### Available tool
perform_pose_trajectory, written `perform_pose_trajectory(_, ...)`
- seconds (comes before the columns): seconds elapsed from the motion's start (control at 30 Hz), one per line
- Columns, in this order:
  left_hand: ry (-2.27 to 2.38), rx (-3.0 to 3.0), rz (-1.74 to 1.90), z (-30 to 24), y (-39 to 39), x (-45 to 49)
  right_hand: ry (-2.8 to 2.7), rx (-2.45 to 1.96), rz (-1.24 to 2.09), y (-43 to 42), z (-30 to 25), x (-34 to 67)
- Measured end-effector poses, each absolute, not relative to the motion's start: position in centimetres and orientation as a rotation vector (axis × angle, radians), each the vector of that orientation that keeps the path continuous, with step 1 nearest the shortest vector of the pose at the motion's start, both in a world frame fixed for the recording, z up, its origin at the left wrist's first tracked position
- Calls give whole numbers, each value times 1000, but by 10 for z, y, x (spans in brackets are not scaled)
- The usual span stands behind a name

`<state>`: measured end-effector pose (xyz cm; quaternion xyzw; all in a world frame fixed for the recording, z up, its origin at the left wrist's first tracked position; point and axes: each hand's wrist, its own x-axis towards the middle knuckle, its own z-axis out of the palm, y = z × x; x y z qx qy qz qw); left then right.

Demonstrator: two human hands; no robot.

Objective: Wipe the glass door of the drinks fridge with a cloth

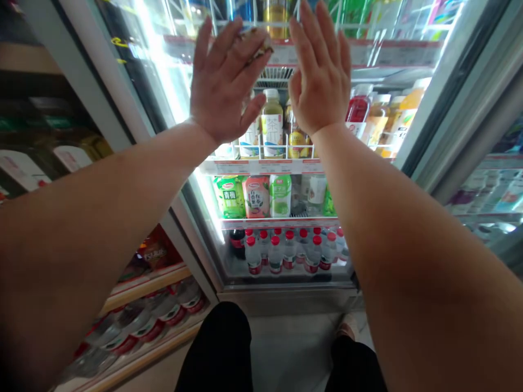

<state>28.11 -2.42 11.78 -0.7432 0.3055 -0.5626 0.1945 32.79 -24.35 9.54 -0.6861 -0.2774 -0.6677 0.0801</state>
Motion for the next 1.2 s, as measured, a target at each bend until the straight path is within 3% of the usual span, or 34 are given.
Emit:
perform_pose_trajectory(0.37, 708, -2121, -1838, 116, -28, 293, -788, -2044, -1989, -242, 94, 326)
perform_pose_trajectory(0.57, 1014, -2199, -1551, 119, -24, 287, -764, -2121, -1940, -242, 97, 324)
perform_pose_trajectory(0.77, 804, -2276, -1813, 114, -29, 283, -802, -2048, -1937, -242, 94, 325)
perform_pose_trajectory(0.93, 997, -2245, -1542, 111, -29, 280, -803, -2045, -1938, -242, 94, 331)
perform_pose_trajectory(1.2, 760, -2157, -1910, 105, -29, 279, -817, -2034, -1839, -237, 95, 334)
